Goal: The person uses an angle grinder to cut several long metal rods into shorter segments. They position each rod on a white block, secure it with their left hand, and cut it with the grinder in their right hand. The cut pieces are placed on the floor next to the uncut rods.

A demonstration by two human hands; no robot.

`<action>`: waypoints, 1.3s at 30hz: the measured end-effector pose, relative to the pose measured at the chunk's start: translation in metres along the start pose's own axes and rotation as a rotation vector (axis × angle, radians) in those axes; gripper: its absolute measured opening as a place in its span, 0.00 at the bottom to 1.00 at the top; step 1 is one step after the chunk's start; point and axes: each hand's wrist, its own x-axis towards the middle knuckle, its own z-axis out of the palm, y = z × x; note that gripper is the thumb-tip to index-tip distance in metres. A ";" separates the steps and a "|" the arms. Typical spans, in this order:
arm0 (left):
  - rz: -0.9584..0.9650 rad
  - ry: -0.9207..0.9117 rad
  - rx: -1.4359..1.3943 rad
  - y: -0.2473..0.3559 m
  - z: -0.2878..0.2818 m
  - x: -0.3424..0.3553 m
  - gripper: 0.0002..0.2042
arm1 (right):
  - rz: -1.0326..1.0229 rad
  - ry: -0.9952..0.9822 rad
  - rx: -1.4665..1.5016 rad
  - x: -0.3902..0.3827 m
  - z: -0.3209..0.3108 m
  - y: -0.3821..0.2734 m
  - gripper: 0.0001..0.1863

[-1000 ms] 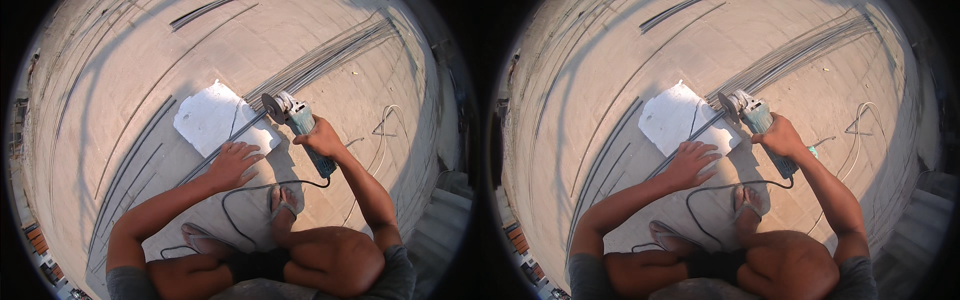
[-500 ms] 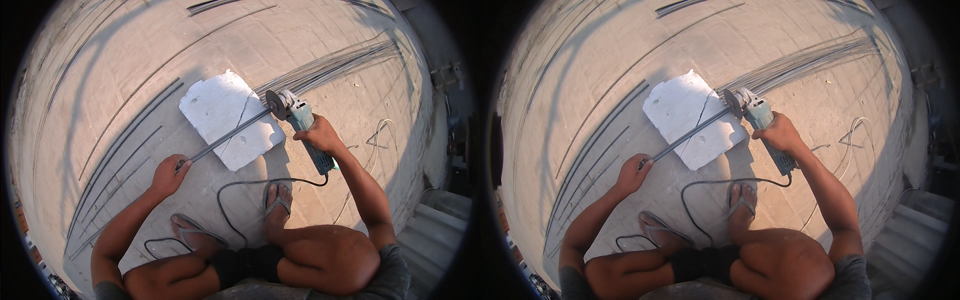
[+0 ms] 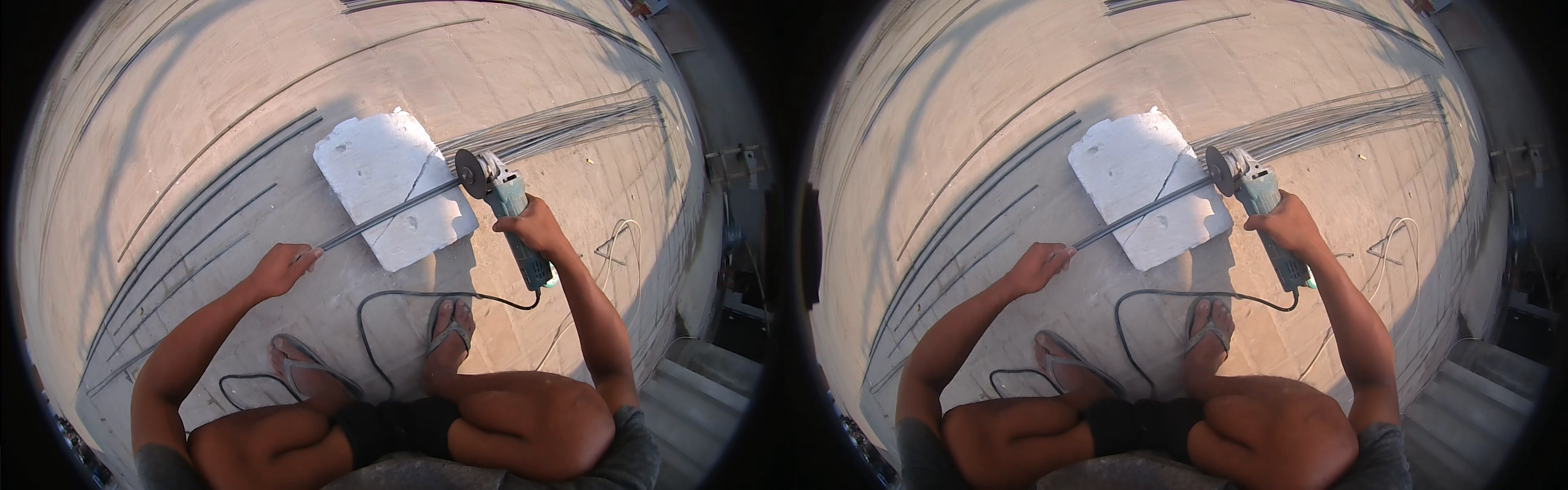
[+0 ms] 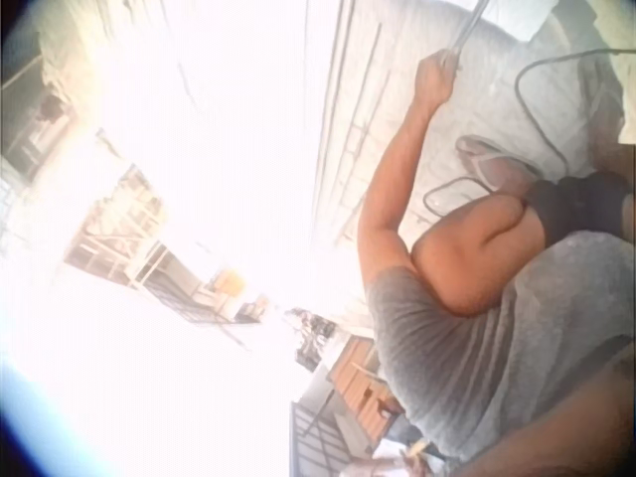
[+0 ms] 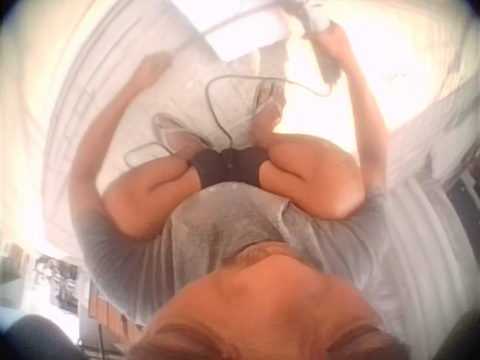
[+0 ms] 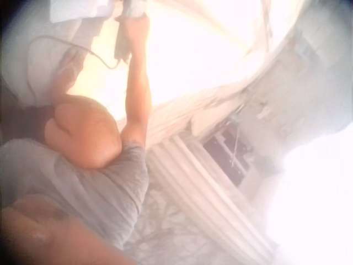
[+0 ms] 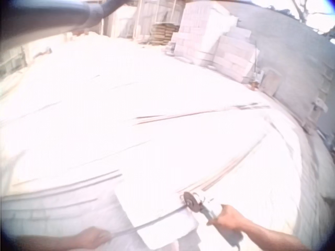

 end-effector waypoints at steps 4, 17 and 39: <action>-0.007 0.023 0.023 0.002 0.003 0.000 0.26 | -0.017 -0.005 -0.045 0.002 -0.002 -0.004 0.26; -0.001 0.090 0.173 0.004 0.011 -0.003 0.26 | -0.015 -0.020 -0.057 -0.001 -0.003 -0.010 0.25; -0.073 0.144 0.283 0.010 0.018 -0.005 0.27 | -0.010 -0.026 -0.096 -0.005 -0.003 -0.014 0.25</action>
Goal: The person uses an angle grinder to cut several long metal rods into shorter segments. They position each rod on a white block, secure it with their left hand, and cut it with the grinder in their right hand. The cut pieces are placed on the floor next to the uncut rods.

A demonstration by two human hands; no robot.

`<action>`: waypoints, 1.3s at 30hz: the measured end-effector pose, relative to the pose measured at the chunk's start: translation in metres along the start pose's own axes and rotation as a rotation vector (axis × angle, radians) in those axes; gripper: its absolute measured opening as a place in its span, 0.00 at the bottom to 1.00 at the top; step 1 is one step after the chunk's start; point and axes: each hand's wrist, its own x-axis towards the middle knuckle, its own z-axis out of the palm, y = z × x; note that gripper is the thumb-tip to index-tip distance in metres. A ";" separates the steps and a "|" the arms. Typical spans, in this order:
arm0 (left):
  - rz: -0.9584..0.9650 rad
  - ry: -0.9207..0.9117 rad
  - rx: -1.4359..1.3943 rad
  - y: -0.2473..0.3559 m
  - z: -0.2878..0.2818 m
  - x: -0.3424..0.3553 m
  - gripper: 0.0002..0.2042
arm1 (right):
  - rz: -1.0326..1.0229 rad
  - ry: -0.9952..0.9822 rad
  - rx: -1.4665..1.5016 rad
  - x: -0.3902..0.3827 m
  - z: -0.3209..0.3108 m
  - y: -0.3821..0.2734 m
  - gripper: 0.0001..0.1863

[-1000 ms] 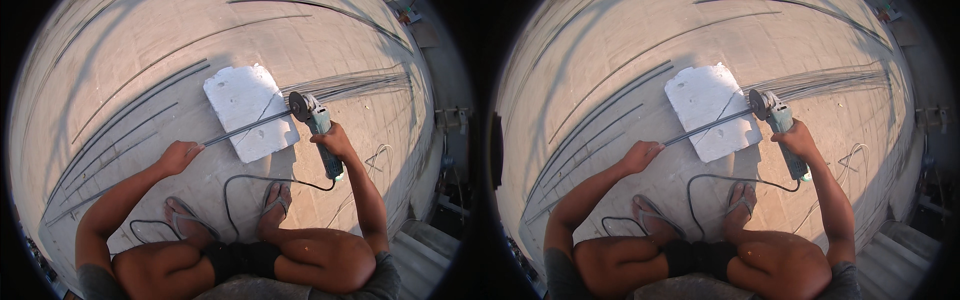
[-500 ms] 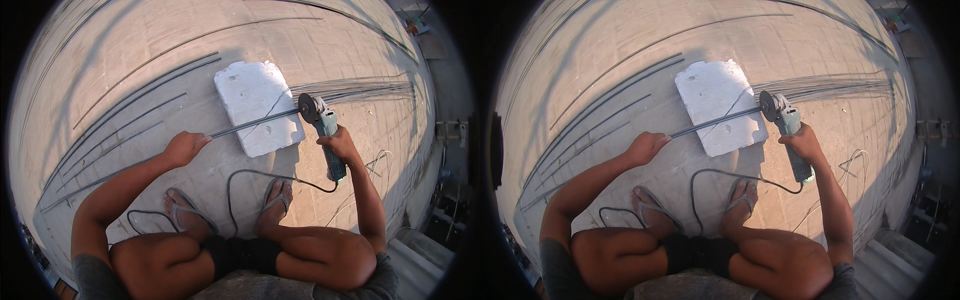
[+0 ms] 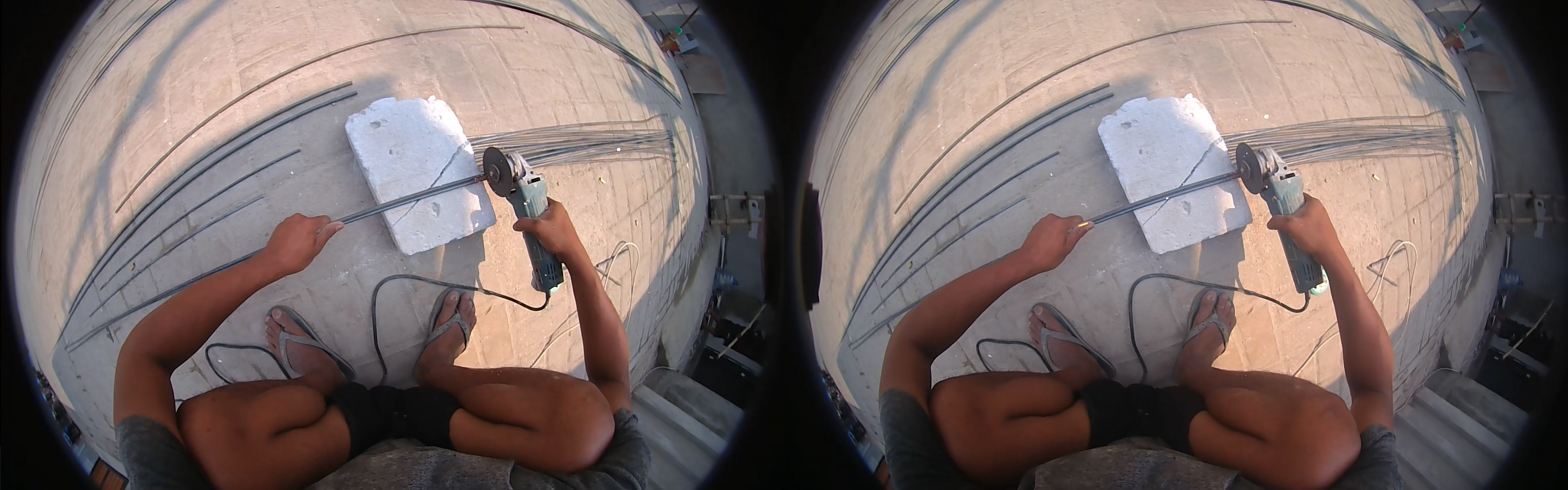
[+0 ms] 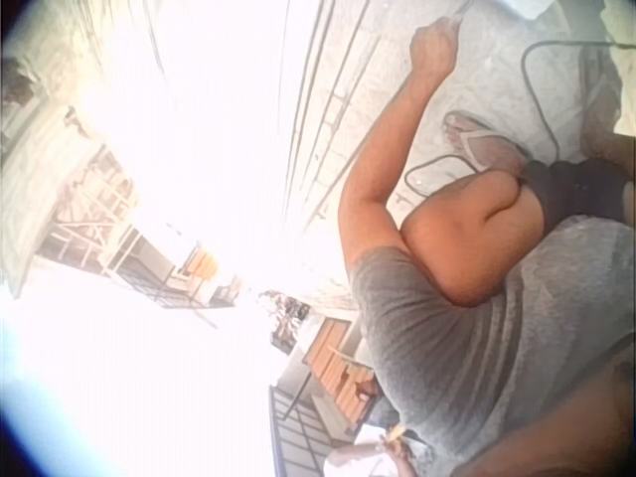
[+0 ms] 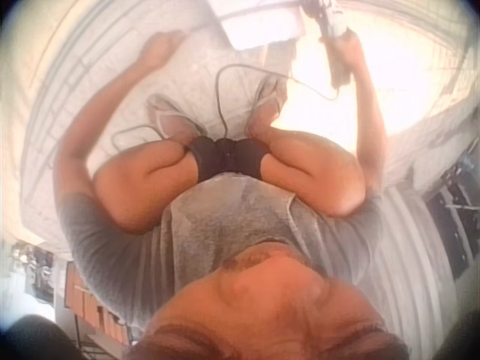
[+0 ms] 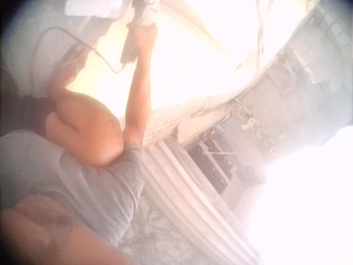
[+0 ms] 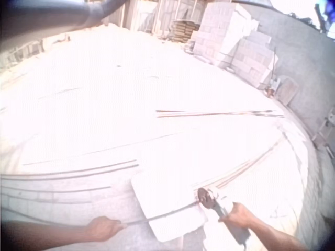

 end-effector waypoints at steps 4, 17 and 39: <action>0.023 0.031 0.004 -0.001 0.002 0.001 0.27 | -0.022 0.015 -0.004 0.003 0.000 0.004 0.26; 0.011 0.036 -0.016 -0.005 0.003 0.000 0.25 | 0.010 0.004 -0.002 -0.011 0.001 -0.005 0.27; 0.068 0.090 -0.040 0.000 0.007 0.002 0.23 | 0.024 0.019 -0.005 0.005 -0.001 0.024 0.36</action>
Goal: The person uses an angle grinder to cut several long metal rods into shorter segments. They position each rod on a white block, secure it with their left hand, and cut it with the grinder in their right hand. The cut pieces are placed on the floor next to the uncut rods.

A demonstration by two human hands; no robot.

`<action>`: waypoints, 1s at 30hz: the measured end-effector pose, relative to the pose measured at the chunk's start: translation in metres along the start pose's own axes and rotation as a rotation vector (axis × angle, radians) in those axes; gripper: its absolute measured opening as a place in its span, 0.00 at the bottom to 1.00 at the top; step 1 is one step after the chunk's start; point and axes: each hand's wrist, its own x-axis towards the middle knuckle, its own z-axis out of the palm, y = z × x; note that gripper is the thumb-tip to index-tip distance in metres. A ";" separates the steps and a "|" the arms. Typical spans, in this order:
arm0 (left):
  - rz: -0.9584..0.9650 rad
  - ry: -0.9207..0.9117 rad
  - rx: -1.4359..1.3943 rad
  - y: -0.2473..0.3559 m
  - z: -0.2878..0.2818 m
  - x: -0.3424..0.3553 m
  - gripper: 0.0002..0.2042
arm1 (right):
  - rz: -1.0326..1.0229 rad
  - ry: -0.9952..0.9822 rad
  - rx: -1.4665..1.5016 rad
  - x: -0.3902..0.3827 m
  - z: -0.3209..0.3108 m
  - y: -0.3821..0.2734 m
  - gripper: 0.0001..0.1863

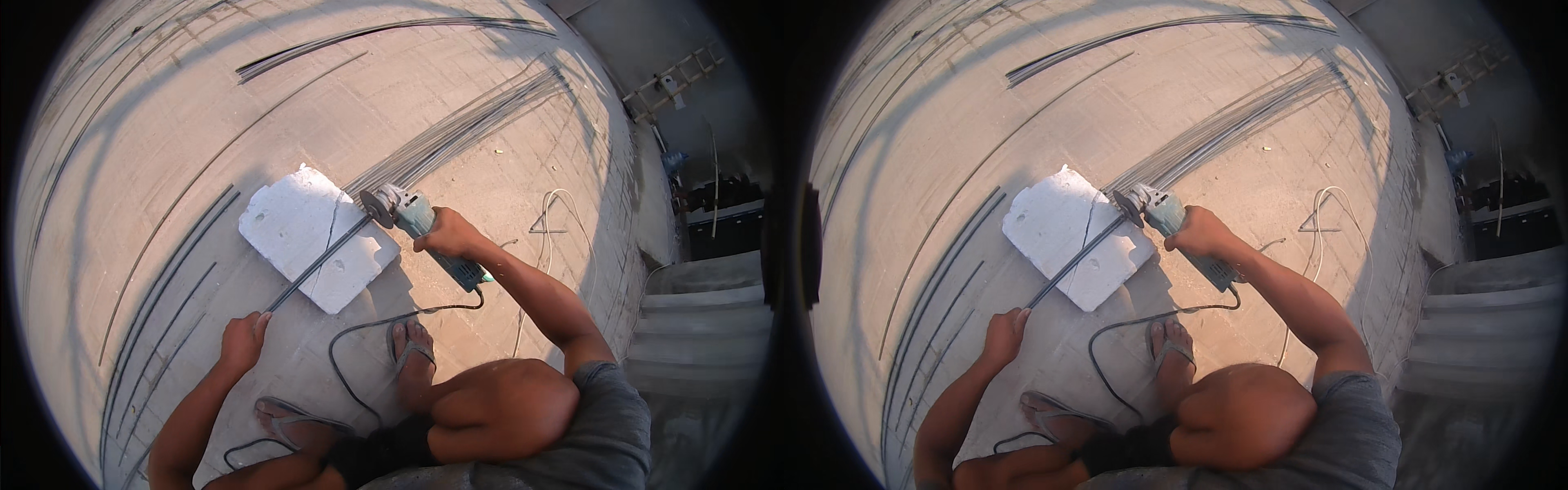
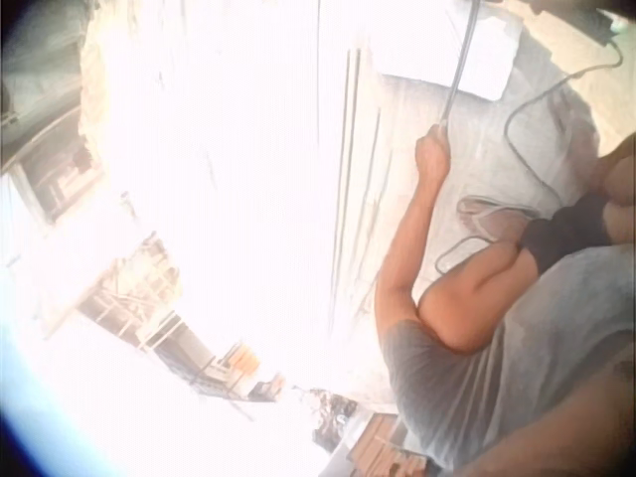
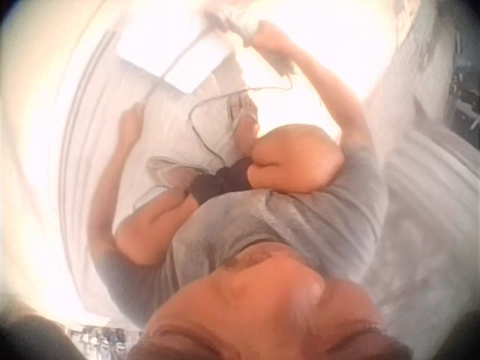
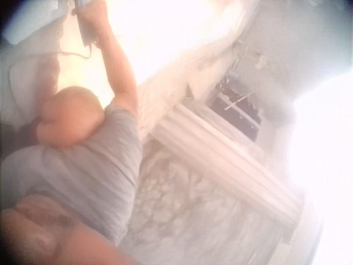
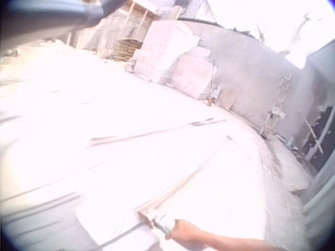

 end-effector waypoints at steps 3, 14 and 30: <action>0.007 0.009 0.018 -0.004 -0.002 -0.002 0.23 | -0.006 -0.004 -0.015 0.001 0.003 -0.001 0.35; -0.022 -0.037 -0.003 -0.001 -0.004 -0.002 0.24 | -0.024 -0.036 -0.024 0.000 0.000 -0.007 0.33; 0.049 0.037 0.019 -0.010 0.003 -0.002 0.24 | -0.043 -0.029 -0.036 0.006 -0.003 -0.015 0.31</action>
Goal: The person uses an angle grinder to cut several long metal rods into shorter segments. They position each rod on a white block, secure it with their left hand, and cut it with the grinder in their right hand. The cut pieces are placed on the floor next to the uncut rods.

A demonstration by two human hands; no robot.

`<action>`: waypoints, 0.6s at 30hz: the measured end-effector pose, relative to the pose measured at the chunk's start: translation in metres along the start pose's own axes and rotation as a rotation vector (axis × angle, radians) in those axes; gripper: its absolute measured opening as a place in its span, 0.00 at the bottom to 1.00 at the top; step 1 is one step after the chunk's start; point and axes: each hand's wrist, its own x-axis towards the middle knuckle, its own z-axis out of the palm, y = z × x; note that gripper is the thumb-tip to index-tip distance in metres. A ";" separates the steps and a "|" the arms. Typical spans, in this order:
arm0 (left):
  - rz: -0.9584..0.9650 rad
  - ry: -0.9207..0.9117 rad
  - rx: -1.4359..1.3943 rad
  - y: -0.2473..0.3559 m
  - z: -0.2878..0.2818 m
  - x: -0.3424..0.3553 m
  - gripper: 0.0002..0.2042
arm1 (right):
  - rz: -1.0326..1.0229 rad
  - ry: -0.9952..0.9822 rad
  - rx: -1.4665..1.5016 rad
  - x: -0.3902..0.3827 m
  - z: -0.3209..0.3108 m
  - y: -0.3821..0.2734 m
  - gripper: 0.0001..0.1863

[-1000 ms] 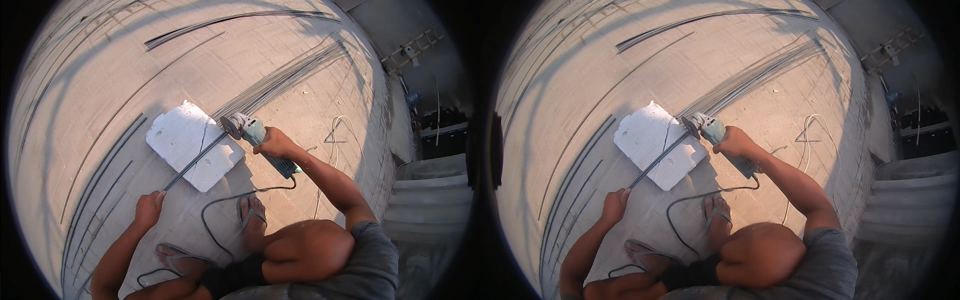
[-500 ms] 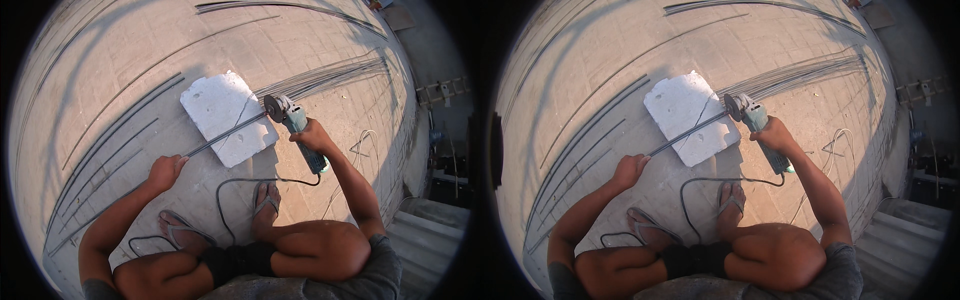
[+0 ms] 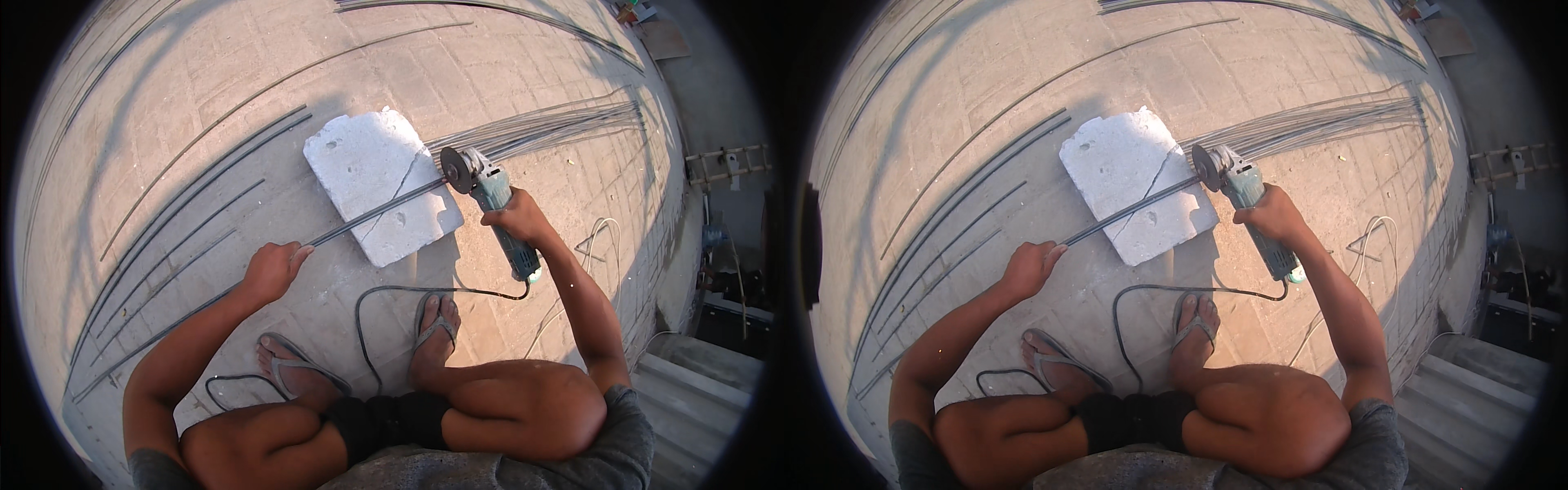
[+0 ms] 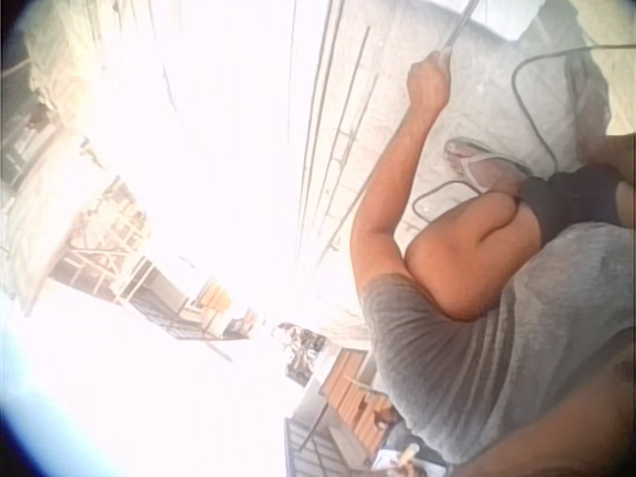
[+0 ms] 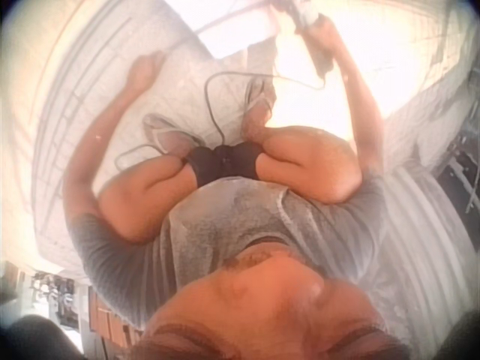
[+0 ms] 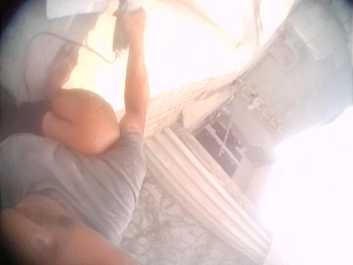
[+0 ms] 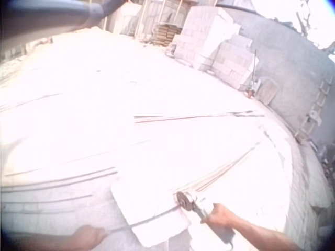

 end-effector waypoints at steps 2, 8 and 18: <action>-0.016 -0.010 -0.007 0.001 -0.001 -0.001 0.24 | 0.009 -0.010 0.002 -0.001 0.000 -0.004 0.30; -0.004 0.013 0.014 0.002 0.001 0.000 0.24 | 0.040 0.002 0.012 -0.008 0.002 0.001 0.28; -0.036 -0.012 -0.003 0.004 -0.002 0.000 0.25 | 0.078 -0.015 -0.020 -0.013 0.001 -0.005 0.30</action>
